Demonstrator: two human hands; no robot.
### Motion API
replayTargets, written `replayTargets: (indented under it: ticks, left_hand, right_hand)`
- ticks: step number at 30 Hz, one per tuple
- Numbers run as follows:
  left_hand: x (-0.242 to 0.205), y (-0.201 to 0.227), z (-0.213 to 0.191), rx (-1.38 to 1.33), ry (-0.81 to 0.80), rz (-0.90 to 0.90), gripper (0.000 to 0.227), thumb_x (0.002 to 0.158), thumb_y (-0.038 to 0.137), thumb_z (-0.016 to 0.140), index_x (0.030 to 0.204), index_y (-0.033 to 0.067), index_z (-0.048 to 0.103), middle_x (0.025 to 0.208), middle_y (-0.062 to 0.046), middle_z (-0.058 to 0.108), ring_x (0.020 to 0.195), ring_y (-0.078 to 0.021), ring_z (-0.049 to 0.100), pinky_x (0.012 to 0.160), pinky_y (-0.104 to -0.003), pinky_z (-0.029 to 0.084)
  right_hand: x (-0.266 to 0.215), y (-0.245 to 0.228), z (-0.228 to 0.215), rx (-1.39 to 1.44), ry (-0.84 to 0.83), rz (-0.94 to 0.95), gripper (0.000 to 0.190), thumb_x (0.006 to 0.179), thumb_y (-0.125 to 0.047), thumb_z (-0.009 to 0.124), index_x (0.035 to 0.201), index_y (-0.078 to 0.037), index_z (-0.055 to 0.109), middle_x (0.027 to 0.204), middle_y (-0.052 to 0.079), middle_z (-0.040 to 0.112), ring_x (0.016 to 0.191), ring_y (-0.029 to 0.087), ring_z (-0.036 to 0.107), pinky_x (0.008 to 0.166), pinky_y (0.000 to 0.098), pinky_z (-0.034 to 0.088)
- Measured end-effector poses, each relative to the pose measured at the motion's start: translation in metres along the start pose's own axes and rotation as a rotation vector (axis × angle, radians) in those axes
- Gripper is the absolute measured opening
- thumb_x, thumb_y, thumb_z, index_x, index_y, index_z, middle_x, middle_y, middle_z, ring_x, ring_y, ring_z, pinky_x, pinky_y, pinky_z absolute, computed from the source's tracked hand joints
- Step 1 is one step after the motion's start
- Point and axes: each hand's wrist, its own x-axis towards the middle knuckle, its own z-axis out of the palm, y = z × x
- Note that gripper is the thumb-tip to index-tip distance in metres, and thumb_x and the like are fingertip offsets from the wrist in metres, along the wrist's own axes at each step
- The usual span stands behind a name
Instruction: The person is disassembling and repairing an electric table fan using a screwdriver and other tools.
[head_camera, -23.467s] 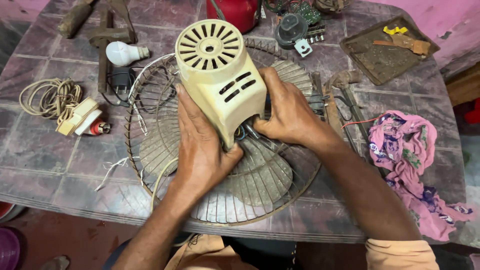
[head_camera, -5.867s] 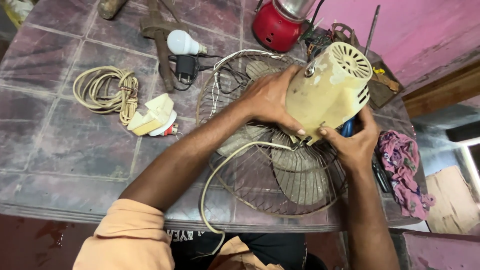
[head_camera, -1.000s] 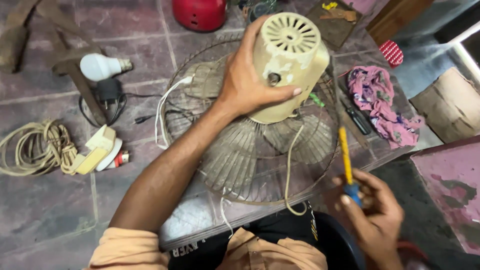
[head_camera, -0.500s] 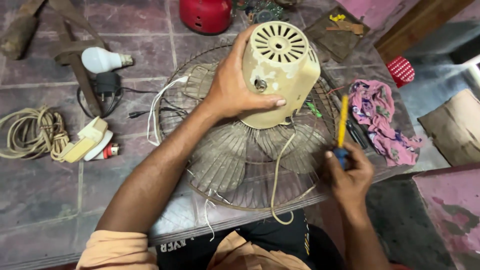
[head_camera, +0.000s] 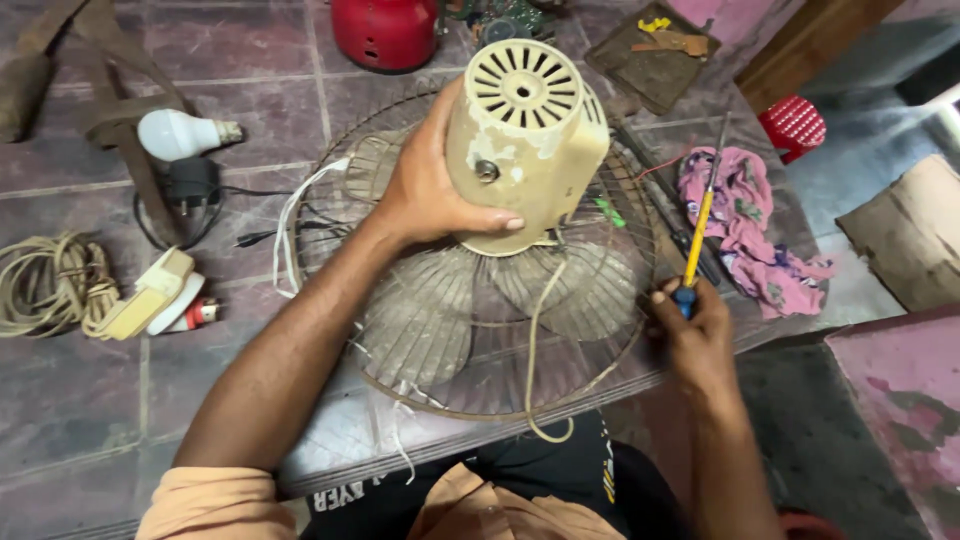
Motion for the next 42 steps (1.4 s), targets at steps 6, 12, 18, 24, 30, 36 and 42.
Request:
replayTargets:
  ticks: [6, 12, 18, 24, 30, 36, 42]
  left_hand:
    - [0.0, 0.011, -0.003, -0.012, -0.016, -0.007, 0.118, 0.063, 0.029, 0.101, 0.159, 0.0032, 0.037, 0.15, -0.014, 0.06, 0.142, -0.0242, 0.059, 0.124, -0.039, 0.046]
    - [0.002, 0.018, -0.002, -0.045, -0.005, -0.01, 0.114, 0.064, 0.029, 0.099, 0.157, 0.0032, 0.039, 0.149, -0.012, 0.06, 0.14, -0.0228, 0.059, 0.124, -0.039, 0.047]
    - [0.004, 0.014, 0.003, -0.024, 0.037, 0.019, 0.117, 0.065, 0.028, 0.1, 0.16, 0.0031, 0.035, 0.15, -0.013, 0.057, 0.142, -0.0234, 0.056, 0.127, -0.04, 0.044]
    - [0.0, 0.01, 0.001, 0.028, 0.102, -0.005, 0.115, 0.066, 0.026, 0.1, 0.158, 0.0033, 0.036, 0.145, -0.013, 0.058, 0.137, -0.0222, 0.059, 0.124, -0.038, 0.048]
    - [-0.007, 0.006, 0.019, 0.18, 0.313, 0.018, 0.119, 0.066, 0.021, 0.104, 0.159, 0.003, 0.031, 0.15, -0.015, 0.057, 0.141, -0.0258, 0.057, 0.123, -0.04, 0.048]
    - [-0.003, 0.009, 0.025, 0.249, 0.39, -0.066, 0.122, 0.066, 0.025, 0.104, 0.161, 0.0047, 0.029, 0.152, -0.017, 0.059, 0.143, -0.0277, 0.059, 0.124, -0.041, 0.049]
    - [-0.012, 0.025, 0.003, 0.306, 0.268, -0.026, 0.13, 0.066, 0.034, 0.107, 0.162, 0.0052, 0.025, 0.157, -0.019, 0.053, 0.148, -0.0323, 0.056, 0.126, -0.043, 0.047]
  right_hand:
    - [-0.001, 0.008, 0.022, 0.271, 0.05, -0.117, 0.018, 0.091, 0.003, 0.071, 0.097, -0.008, 0.058, 0.111, 0.006, 0.063, 0.082, 0.01, 0.058, 0.071, 0.0246, 0.047]
    - [-0.004, -0.01, 0.037, 0.649, 0.023, -0.129, 0.019, 0.092, 0.006, 0.067, 0.095, -0.01, 0.056, 0.117, 0.013, 0.068, 0.102, 0.012, 0.063, 0.096, 0.0257, 0.047]
    - [0.022, -0.028, 0.032, 0.582, 0.024, -0.128, 0.015, 0.095, 0.002, 0.065, 0.097, -0.01, 0.057, 0.113, 0.015, 0.072, 0.093, 0.014, 0.063, 0.09, 0.0279, 0.05]
    - [0.045, -0.04, 0.032, 0.548, -0.009, -0.132, 0.013, 0.097, 0.0, 0.063, 0.098, -0.01, 0.055, 0.11, 0.014, 0.073, 0.091, 0.014, 0.065, 0.088, 0.0281, 0.051]
    - [0.135, -0.022, 0.058, 0.52, -0.125, -0.028, 0.012, 0.094, -0.002, 0.064, 0.099, -0.009, 0.054, 0.095, 0.014, 0.074, 0.075, 0.017, 0.064, 0.072, 0.0296, 0.053]
    - [0.16, -0.018, 0.061, 0.327, -0.207, -0.074, 0.012, 0.097, 0.0, 0.064, 0.101, -0.007, 0.055, 0.096, 0.014, 0.075, 0.076, 0.016, 0.064, 0.072, 0.0284, 0.052]
    - [0.081, -0.039, 0.021, 0.227, -0.077, -0.463, 0.015, 0.108, -0.003, 0.06, 0.122, -0.004, 0.056, 0.106, 0.008, 0.069, 0.084, 0.012, 0.065, 0.071, 0.0266, 0.052]
